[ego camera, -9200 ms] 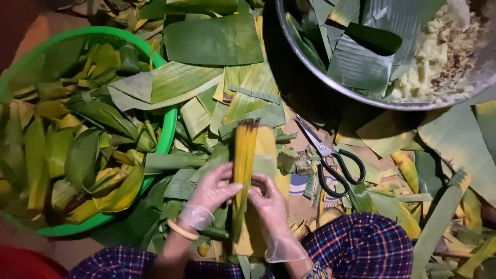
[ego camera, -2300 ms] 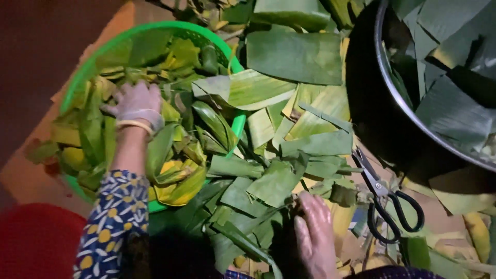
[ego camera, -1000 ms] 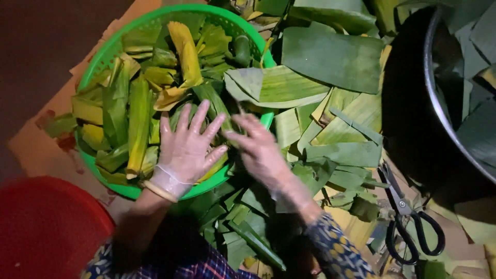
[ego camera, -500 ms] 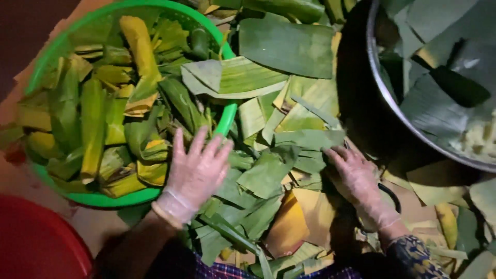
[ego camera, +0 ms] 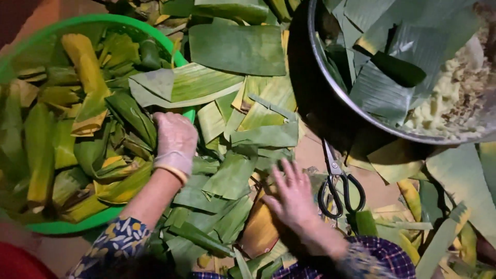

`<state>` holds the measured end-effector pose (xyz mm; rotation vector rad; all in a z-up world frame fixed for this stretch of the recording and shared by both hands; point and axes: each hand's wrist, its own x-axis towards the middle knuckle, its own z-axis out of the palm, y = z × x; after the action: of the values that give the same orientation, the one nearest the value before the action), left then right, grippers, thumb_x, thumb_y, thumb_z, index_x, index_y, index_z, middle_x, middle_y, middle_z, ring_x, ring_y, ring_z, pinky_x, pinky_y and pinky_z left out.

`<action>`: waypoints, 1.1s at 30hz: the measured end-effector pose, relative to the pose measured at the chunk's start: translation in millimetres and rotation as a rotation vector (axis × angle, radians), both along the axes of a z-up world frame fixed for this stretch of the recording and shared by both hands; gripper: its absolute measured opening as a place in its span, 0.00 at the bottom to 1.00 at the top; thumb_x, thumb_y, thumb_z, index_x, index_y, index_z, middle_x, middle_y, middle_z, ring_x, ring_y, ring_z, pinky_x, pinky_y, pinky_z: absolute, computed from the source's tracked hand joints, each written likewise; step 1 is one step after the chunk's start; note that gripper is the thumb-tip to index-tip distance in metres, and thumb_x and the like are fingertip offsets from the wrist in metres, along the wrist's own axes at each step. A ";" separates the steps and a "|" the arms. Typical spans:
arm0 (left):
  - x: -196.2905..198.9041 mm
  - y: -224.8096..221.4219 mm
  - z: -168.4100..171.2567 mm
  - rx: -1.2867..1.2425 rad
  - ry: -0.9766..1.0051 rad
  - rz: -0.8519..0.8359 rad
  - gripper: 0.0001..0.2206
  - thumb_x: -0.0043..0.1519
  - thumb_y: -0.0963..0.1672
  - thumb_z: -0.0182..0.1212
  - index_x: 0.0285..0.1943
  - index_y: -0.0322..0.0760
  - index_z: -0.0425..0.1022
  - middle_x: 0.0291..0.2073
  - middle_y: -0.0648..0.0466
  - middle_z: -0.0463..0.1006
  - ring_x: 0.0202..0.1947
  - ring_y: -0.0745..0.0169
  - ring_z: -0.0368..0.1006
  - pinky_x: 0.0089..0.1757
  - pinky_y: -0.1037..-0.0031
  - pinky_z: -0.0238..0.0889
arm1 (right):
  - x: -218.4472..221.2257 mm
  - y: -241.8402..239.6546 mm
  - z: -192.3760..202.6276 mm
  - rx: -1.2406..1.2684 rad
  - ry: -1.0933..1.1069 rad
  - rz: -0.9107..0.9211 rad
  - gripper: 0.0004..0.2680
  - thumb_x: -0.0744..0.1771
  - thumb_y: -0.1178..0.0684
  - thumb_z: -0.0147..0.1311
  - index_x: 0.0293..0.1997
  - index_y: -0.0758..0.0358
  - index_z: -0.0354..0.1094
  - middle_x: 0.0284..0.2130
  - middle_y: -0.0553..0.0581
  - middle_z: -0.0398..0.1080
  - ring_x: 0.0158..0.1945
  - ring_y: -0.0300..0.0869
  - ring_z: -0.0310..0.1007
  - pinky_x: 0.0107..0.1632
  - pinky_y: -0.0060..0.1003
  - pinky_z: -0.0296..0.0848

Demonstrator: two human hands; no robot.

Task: Wrapping food portions in banana leaves and organizing them in a basket

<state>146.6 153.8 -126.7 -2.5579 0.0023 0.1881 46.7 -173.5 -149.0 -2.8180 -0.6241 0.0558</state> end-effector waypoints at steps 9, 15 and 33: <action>-29.1 11.1 12.2 -0.071 -0.003 -0.066 0.09 0.60 0.35 0.49 0.37 0.33 0.76 0.25 0.53 0.71 0.35 0.52 0.68 0.55 0.45 0.55 | 34.0 -198.4 5.5 -0.562 0.124 0.200 0.23 0.56 0.37 0.65 0.56 0.25 0.66 0.57 0.43 0.64 0.64 0.44 0.67 0.54 0.57 0.78; -129.4 50.1 41.0 0.023 -0.059 -0.278 0.07 0.59 0.42 0.52 0.42 0.38 0.74 0.34 0.49 0.73 0.37 0.55 0.65 0.49 0.60 0.59 | 19.2 -192.8 44.5 -1.065 0.385 -0.148 0.07 0.64 0.40 0.49 0.41 0.33 0.72 0.46 0.39 0.74 0.48 0.40 0.78 0.47 0.41 0.80; -153.6 74.9 68.8 -0.151 0.347 -0.070 0.05 0.60 0.38 0.59 0.42 0.28 0.74 0.29 0.51 0.74 0.23 0.62 0.68 0.27 0.68 0.66 | 104.8 -315.5 -128.2 -0.862 0.474 -0.195 0.10 0.64 0.38 0.53 0.48 0.27 0.75 0.47 0.30 0.78 0.45 0.29 0.81 0.51 0.24 0.82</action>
<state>-7.0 228.7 -57.9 -2.6350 0.2461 0.6226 151.5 -489.0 -277.1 -3.4207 -0.2263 1.1694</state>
